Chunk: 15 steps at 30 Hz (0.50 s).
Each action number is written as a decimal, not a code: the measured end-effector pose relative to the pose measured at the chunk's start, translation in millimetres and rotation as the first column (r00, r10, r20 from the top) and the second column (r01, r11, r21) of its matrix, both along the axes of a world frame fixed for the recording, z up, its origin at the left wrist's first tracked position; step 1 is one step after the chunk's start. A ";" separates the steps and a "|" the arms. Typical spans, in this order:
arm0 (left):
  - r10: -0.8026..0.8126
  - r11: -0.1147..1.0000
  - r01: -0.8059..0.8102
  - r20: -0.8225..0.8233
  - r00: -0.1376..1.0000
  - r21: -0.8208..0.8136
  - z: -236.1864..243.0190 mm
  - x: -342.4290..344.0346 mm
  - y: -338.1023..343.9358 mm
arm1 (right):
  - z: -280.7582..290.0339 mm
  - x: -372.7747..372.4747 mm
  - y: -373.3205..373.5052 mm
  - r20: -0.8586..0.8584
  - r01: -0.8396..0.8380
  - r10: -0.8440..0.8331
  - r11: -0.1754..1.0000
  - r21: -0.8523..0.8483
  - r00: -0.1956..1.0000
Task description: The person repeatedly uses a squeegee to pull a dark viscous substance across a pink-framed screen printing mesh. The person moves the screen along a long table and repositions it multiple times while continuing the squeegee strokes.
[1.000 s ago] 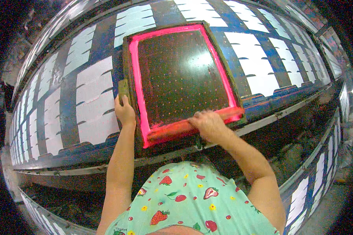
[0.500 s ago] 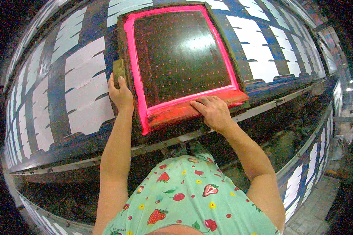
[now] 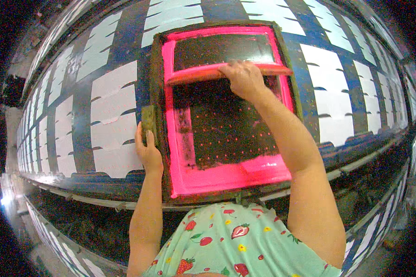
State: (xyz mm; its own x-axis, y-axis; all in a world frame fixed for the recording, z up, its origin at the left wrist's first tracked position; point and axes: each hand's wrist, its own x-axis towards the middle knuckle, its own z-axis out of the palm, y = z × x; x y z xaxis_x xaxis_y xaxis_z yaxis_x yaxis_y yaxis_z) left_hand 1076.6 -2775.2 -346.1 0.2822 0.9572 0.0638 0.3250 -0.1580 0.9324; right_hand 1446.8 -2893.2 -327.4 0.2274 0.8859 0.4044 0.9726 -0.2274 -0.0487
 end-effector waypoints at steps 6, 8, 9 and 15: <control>0.011 1.000 -0.011 -0.026 1.000 -0.013 4.2 3.5 -1.3 | -1.1 91.7 84.0 0.043 0.049 -0.046 0.997 -0.053 0.998; 0.022 0.999 -0.022 -0.022 1.000 -0.026 5.8 4.1 -2.3 | 12.3 115.3 106.8 0.013 0.062 -0.061 0.987 -0.151 0.998; 0.020 0.999 -0.021 -0.033 0.999 -0.025 6.7 4.2 -2.4 | 17.7 124.3 114.2 -0.005 0.073 -0.075 0.976 -0.207 0.997; 0.036 0.999 -0.038 -0.050 0.998 -0.036 6.5 4.9 -2.4 | 26.0 145.5 128.1 0.017 0.071 -0.070 0.992 -0.107 0.997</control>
State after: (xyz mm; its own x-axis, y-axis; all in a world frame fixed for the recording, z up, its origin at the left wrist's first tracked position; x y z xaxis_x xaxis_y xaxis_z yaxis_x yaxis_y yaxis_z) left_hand 1081.5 -2777.5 -339.6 0.2487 0.9685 0.0151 0.3761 -0.1109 0.9199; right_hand 1592.4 -2765.1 -301.4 0.2859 0.9064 0.3110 0.9544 -0.2986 -0.0071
